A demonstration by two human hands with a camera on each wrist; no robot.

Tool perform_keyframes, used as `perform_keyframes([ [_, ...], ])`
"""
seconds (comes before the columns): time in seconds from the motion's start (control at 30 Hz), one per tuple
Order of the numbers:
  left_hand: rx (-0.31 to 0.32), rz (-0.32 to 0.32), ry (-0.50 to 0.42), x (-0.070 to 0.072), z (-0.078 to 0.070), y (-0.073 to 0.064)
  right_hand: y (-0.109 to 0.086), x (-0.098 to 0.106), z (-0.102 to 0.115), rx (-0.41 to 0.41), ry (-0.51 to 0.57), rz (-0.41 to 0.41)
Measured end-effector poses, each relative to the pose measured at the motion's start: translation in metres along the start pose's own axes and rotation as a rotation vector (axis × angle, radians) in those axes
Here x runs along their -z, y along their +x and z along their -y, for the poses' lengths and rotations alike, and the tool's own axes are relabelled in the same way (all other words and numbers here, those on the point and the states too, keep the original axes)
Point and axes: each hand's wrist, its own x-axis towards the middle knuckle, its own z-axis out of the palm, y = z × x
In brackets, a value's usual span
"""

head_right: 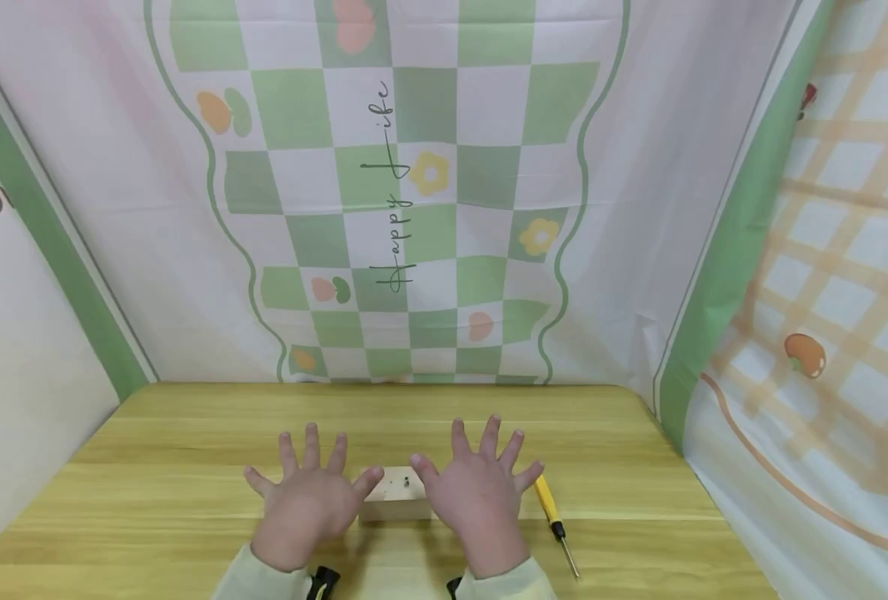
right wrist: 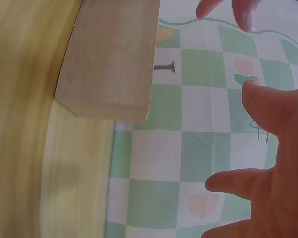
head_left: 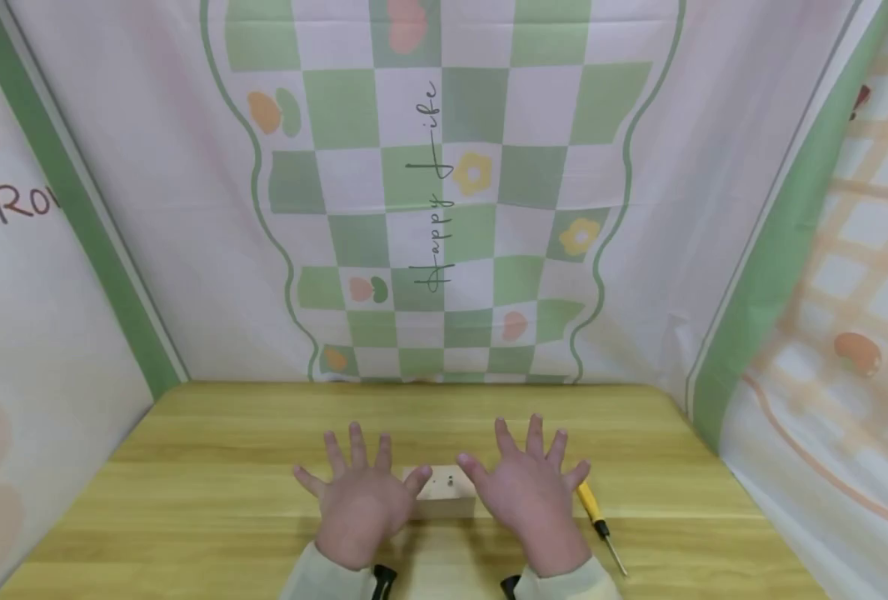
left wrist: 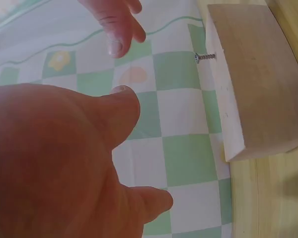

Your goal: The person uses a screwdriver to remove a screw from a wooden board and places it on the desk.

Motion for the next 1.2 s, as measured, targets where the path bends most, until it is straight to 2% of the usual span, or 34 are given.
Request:
perform_keyframes([
  [0.1, -0.060, -0.014, -0.092, -0.002, 0.004, 0.004, 0.004, 0.004, -0.007, 0.020, 0.020, 0.012],
  [0.2, -0.215, -0.019, -0.260, -0.003, 0.013, 0.014, 0.012, 0.017, -0.025, 0.076, 0.130, 0.055],
  [0.3, -0.399, 0.036, -0.462, -0.003, 0.028, 0.027, 0.022, 0.037, -0.055, 0.125, 0.337, 0.137],
  [0.37, -0.472, 0.095, -0.587, -0.003, 0.038, 0.033, 0.029, 0.048, -0.078, 0.109, 0.528, 0.221],
  [0.4, -0.495, 0.133, -0.666, -0.005, 0.042, 0.036, 0.033, 0.053, -0.089, 0.076, 0.624, 0.262],
  [0.5, -0.494, 0.250, -0.905, -0.011, 0.052, 0.041, 0.041, 0.062, -0.122, -0.044, 0.863, 0.366],
  [0.53, -0.487, 0.289, -0.987, -0.014, 0.054, 0.042, 0.044, 0.061, -0.132, -0.082, 0.913, 0.386],
  [0.6, -0.462, 0.355, -1.124, -0.022, 0.056, 0.045, 0.048, 0.057, -0.150, -0.137, 0.971, 0.416],
  [0.7, -0.418, 0.400, -1.226, -0.032, 0.056, 0.048, 0.052, 0.043, -0.170, -0.205, 1.005, 0.454],
  [0.9, -0.371, 0.418, -1.261, -0.049, 0.056, 0.054, 0.052, 0.014, -0.187, -0.278, 0.955, 0.456],
  [1.0, -0.364, 0.426, -1.276, -0.054, 0.055, 0.056, 0.052, 0.008, -0.186, -0.298, 0.944, 0.459],
  [1.2, -0.323, 0.407, -1.269, -0.062, 0.052, 0.059, 0.051, 0.004, -0.177, -0.284, 0.878, 0.454],
])
